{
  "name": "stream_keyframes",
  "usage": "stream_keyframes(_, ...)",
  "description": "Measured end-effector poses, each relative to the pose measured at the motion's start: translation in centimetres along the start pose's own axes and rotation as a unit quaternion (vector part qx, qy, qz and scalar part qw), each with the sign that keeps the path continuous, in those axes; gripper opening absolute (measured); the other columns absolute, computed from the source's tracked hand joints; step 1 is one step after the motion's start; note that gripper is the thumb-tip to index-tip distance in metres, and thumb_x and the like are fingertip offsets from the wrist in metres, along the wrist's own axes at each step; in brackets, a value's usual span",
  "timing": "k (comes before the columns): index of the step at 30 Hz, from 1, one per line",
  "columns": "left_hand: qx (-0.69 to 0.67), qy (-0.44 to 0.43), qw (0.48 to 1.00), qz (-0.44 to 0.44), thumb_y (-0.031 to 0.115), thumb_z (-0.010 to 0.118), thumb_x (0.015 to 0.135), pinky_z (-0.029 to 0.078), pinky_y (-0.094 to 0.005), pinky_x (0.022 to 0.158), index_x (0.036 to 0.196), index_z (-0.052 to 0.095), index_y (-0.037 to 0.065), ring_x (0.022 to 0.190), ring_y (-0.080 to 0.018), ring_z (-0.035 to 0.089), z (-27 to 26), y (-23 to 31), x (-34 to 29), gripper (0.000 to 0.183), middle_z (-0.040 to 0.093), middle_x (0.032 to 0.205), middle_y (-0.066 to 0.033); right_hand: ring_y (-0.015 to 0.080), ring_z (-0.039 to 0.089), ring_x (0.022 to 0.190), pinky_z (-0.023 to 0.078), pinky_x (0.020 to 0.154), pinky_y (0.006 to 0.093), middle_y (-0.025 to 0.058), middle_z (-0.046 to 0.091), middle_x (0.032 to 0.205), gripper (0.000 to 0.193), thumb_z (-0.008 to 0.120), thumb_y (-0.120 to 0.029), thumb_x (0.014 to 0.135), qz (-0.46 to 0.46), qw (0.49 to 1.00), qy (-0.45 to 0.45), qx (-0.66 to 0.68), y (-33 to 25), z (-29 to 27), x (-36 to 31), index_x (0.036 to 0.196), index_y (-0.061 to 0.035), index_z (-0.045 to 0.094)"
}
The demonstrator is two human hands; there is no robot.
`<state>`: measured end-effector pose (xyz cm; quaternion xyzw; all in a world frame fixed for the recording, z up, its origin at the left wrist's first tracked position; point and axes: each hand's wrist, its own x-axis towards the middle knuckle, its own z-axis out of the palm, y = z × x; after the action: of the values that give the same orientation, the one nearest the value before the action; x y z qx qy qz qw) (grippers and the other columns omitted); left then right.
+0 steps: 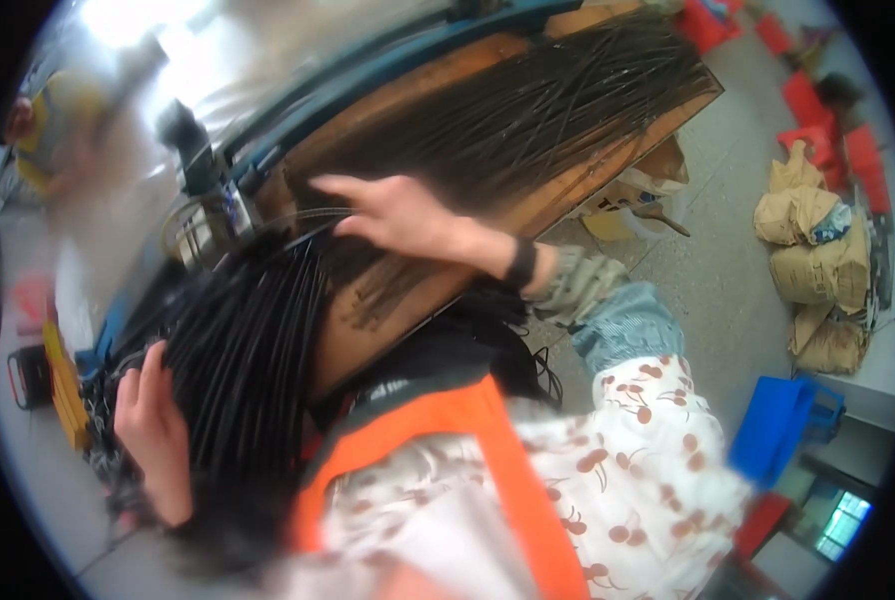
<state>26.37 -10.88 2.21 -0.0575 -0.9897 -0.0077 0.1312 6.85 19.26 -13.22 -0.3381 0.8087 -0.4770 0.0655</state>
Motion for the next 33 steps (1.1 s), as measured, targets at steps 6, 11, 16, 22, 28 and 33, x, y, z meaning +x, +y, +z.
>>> stream_keyframes(6, -0.098, -0.031, 0.985, 0.138, -0.008, 0.062, 0.083, 0.047, -0.0448, 0.07, 0.119, 0.059, -0.002, 0.081, -0.0355, 0.056, 3.7, 2.0, 7.5, 0.037, 0.056, 0.088, -0.0167, 0.0293, 0.067, 0.068, 0.054, 0.062, 0.0393, 0.0126, 0.066, 0.076, 0.063, 0.076, -0.037, 0.086, -0.166, 0.982, 0.076, -0.048, -3.0, -3.3, 2.2, 0.141, -0.016, 0.055)
stream_keyframes(11, 0.061, 0.078, 0.986, 0.131, -0.001, 0.063, 0.086, 0.046, -0.0439, 0.067, 0.116, 0.061, 0.0, 0.079, -0.0336, 0.055, 2.0, -0.8, 11.2, 0.03, 0.054, 0.086, -0.0147, 0.0223, 0.075, 0.077, 0.06, 0.068, 0.0332, 0.0147, 0.075, 0.099, 0.05, 0.078, -0.032, 0.085, -0.115, 0.956, 0.141, -0.229, 3.6, -8.6, 4.9, 0.131, -0.0157, 0.066)
stream_keyframes(16, 0.018, 0.035, 0.98, 0.197, -0.002, 0.065, 0.083, 0.047, -0.0425, 0.066, 0.118, 0.064, 0.005, 0.078, -0.0303, 0.057, 4.6, 1.0, 16.6, 0.035, 0.052, 0.082, -0.0118, 0.0246, 0.071, 0.065, 0.058, 0.062, 0.036, 0.0109, 0.071, 0.076, 0.038, 0.074, -0.032, 0.088, -0.19, 0.932, 0.152, -0.269, 7.8, -10.7, 7.1, 0.121, -0.0138, 0.068)
stream_keyframes(22, -0.053, 0.012, 0.975, 0.213, 0.0, 0.066, 0.086, 0.047, -0.0431, 0.066, 0.122, 0.065, 0.009, 0.075, -0.0302, 0.057, 7.0, 2.3, 19.1, 0.038, 0.052, 0.079, -0.0116, 0.0228, 0.065, 0.075, 0.053, 0.07, 0.033, 0.0098, 0.071, 0.087, 0.05, 0.071, -0.037, 0.092, -0.283, 0.927, 0.123, -0.213, 3.7, -10.1, 7.2, 0.132, -0.0071, 0.064)
stream_keyframes(28, -0.004, 0.027, 0.974, 0.223, 0.003, 0.065, 0.087, 0.046, -0.0415, 0.064, 0.12, 0.068, 0.01, 0.073, -0.0284, 0.056, 7.0, 1.2, 19.4, 0.034, 0.051, 0.075, -0.0101, 0.0193, 0.061, 0.073, 0.048, 0.068, 0.0319, 0.0051, 0.068, 0.079, 0.021, 0.071, -0.029, 0.092, -0.2, 0.951, 0.195, -0.132, 3.7, -9.3, 6.3, 0.096, -0.0091, 0.077)
stream_keyframes(33, -0.02, 0.033, 0.985, 0.167, 0.003, 0.067, 0.086, 0.047, -0.0419, 0.066, 0.123, 0.068, 0.012, 0.073, -0.0278, 0.058, 6.1, 0.1, 18.4, 0.038, 0.054, 0.077, -0.0096, 0.0136, 0.06, 0.077, 0.045, 0.07, 0.0297, 0.0035, 0.067, 0.078, 0.023, 0.069, -0.03, 0.094, -0.105, 0.971, 0.155, -0.148, 5.3, -11.2, 5.4, 0.102, -0.0106, 0.078)
